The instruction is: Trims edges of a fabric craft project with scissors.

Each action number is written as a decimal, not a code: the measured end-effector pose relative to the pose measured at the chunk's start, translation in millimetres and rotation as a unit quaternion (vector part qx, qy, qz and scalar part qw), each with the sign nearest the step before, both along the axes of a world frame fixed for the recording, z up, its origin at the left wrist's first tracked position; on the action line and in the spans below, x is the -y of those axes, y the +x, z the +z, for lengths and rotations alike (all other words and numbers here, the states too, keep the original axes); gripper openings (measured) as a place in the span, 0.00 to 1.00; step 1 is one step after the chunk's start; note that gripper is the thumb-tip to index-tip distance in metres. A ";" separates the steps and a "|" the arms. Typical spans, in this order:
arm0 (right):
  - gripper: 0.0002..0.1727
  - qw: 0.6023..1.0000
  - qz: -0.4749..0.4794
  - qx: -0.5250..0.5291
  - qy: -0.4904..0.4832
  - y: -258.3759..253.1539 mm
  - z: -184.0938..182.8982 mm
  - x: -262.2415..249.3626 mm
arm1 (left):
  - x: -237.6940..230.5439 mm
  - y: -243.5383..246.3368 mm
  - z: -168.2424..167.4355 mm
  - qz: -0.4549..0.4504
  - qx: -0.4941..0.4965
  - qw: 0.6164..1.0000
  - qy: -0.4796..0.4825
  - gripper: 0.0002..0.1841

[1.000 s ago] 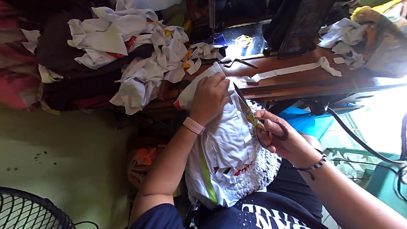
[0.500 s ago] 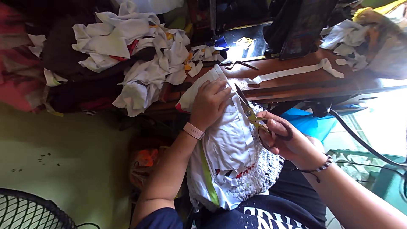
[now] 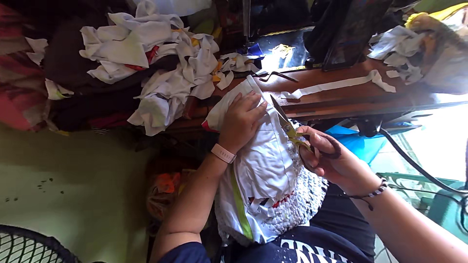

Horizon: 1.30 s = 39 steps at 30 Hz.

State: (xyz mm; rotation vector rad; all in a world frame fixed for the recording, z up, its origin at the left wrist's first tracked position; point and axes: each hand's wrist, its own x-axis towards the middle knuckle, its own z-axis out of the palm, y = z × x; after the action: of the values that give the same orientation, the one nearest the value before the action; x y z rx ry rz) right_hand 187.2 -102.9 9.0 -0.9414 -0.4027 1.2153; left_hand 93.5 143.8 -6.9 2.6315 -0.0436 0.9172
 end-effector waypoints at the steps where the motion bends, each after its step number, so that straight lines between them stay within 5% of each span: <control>1: 0.22 1.000 0.002 -0.001 0.005 0.4 -0.5 0.8 | 0.2 -0.5 0.4 -0.001 -0.001 1.000 -0.002 0.17; 20: 0.24 0.999 0.017 0.032 -0.016 5.5 4.5 -1.4 | -0.8 0.5 -2.7 0.000 0.007 1.000 0.003 0.18; 39: 0.13 0.996 -0.008 0.061 -0.070 11.6 18.3 -26.8 | 0.8 -0.8 -1.5 -0.002 0.004 1.000 -0.014 0.19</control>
State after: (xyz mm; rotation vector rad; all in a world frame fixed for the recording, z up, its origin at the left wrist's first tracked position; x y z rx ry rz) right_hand 198.8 -76.2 27.3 -1.1421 -0.4097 1.1860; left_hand 92.7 143.0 -8.4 2.6012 -0.0382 0.9213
